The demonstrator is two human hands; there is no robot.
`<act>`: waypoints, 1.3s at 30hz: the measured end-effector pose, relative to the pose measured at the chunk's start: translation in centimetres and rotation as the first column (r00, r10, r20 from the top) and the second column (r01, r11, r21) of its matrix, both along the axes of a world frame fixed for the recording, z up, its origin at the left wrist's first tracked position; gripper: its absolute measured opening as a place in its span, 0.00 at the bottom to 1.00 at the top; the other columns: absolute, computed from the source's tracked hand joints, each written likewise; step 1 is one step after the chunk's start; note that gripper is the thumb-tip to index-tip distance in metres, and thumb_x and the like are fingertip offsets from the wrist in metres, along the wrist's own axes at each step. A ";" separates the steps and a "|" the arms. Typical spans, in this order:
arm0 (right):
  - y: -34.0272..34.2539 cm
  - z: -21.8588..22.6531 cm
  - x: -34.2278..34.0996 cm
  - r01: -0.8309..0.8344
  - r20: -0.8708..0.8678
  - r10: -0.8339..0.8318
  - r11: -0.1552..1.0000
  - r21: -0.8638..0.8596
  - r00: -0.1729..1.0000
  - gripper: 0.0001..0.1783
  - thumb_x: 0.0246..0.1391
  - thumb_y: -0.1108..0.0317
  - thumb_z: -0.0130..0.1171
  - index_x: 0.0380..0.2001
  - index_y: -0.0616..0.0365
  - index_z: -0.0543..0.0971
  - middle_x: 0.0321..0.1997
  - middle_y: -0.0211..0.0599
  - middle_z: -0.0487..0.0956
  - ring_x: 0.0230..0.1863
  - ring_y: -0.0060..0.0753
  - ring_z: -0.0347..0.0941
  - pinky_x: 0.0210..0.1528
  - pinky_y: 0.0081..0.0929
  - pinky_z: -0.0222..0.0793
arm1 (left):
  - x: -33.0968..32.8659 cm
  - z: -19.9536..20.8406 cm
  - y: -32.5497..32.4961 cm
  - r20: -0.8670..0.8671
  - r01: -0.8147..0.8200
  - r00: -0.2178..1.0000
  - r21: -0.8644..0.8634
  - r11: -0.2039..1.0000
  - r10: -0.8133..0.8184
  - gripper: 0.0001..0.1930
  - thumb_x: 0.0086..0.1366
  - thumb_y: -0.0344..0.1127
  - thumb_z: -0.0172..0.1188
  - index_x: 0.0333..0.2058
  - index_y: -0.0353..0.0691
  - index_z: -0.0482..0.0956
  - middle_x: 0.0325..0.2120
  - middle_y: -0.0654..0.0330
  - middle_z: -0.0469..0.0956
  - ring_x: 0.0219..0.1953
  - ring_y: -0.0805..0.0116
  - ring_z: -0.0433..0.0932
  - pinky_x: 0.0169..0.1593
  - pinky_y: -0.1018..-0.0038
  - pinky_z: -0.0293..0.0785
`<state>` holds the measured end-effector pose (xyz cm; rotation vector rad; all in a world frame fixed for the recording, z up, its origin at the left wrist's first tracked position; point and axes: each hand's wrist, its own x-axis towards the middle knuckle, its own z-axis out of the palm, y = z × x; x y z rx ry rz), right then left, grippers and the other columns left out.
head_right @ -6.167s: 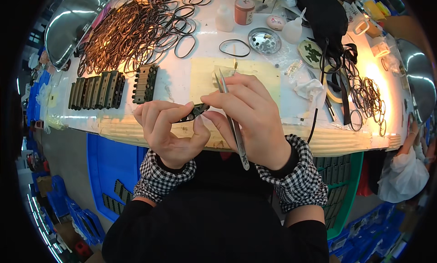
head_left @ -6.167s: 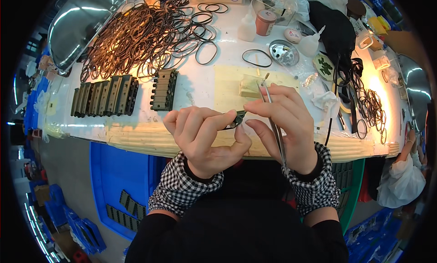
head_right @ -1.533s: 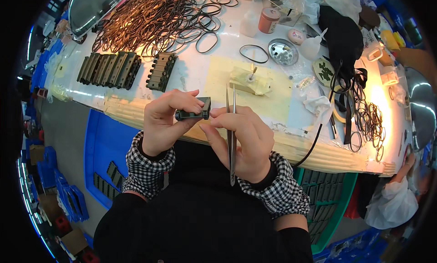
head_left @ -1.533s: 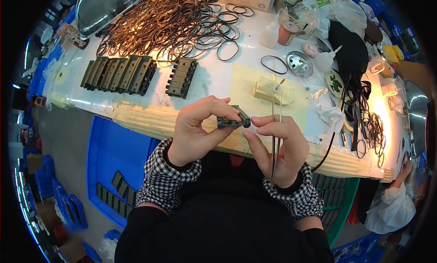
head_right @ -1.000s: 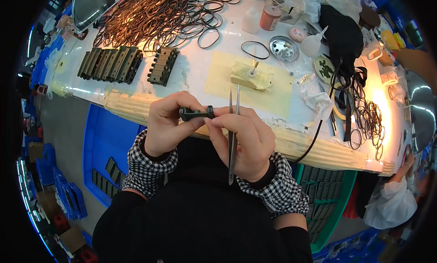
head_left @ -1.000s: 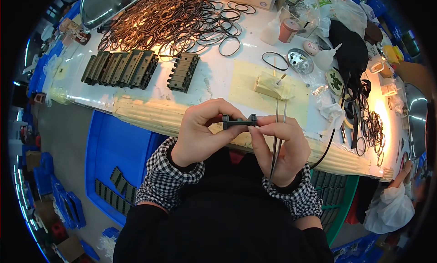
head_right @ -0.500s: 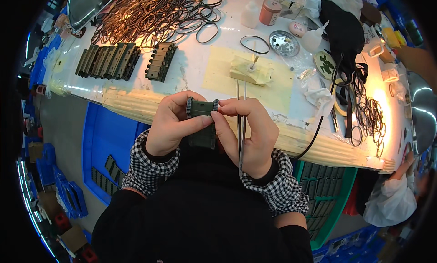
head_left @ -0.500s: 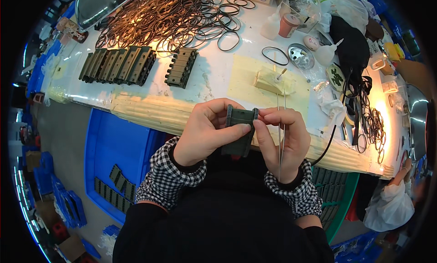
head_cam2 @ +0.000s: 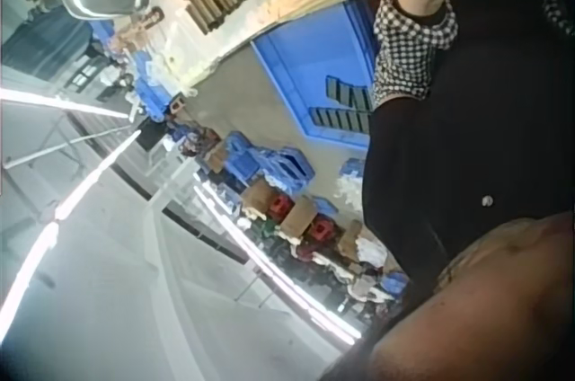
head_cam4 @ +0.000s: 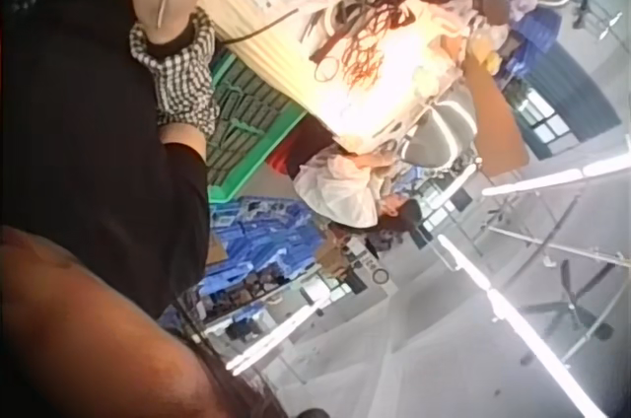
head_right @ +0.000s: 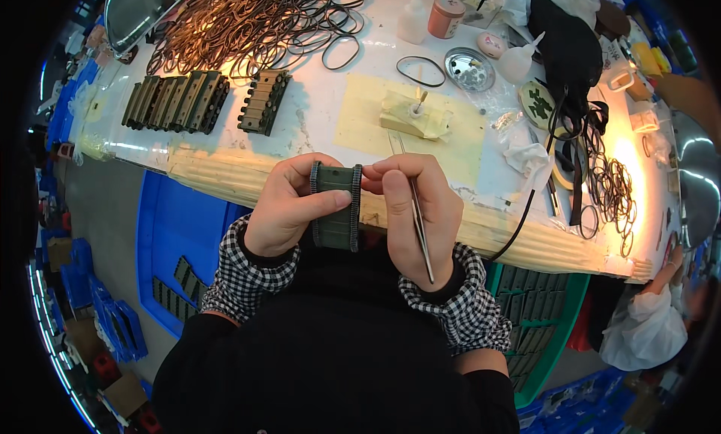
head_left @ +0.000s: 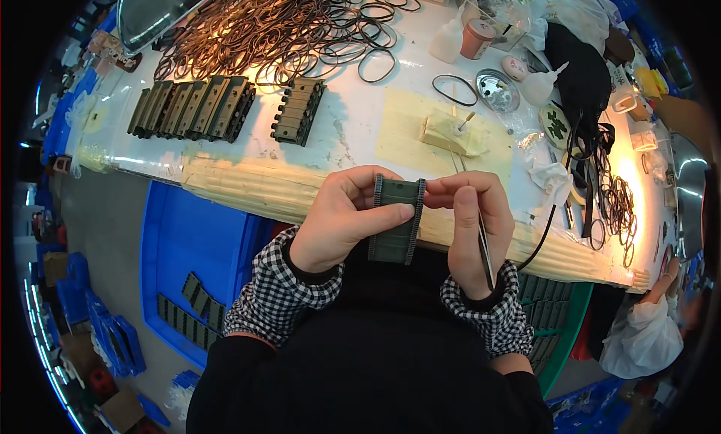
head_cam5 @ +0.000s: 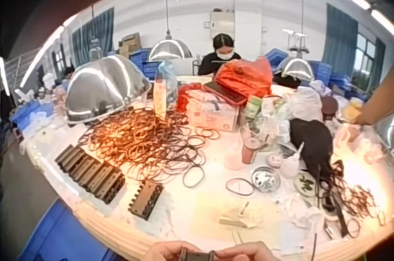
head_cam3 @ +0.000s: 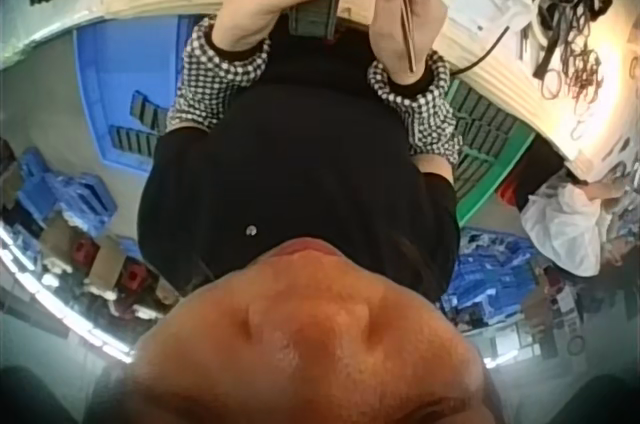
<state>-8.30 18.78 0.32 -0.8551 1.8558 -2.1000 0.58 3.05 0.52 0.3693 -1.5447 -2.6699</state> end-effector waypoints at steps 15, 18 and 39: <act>0.1 0.6 1.3 0.162 -0.384 -0.132 0.986 0.047 0.914 0.10 0.47 0.77 0.68 0.32 0.63 0.77 0.32 0.39 0.79 0.31 0.30 0.78 0.35 0.22 0.74 | 1.9 0.0 0.9 -0.105 -0.103 0.991 -0.209 0.973 0.082 0.10 0.60 0.22 0.62 0.41 0.32 0.75 0.34 0.61 0.80 0.35 0.79 0.79 0.40 0.81 0.78; 1.7 1.4 0.6 0.231 -0.290 -0.231 0.972 -0.035 0.929 0.08 0.53 0.77 0.63 0.36 0.66 0.75 0.37 0.40 0.80 0.36 0.26 0.78 0.41 0.20 0.73 | 1.7 -0.5 0.0 -0.123 -0.231 0.968 -0.108 0.967 0.217 0.11 0.60 0.22 0.62 0.41 0.33 0.75 0.34 0.60 0.80 0.35 0.77 0.80 0.40 0.80 0.78; 4.6 1.0 0.3 0.192 -0.221 -0.175 0.980 0.057 0.959 0.04 0.57 0.78 0.57 0.35 0.66 0.74 0.37 0.41 0.78 0.36 0.27 0.76 0.42 0.22 0.72 | 3.0 -1.3 -3.2 -0.182 -0.379 0.916 -0.096 0.920 0.358 0.10 0.61 0.23 0.61 0.42 0.35 0.75 0.34 0.61 0.80 0.37 0.75 0.80 0.42 0.77 0.79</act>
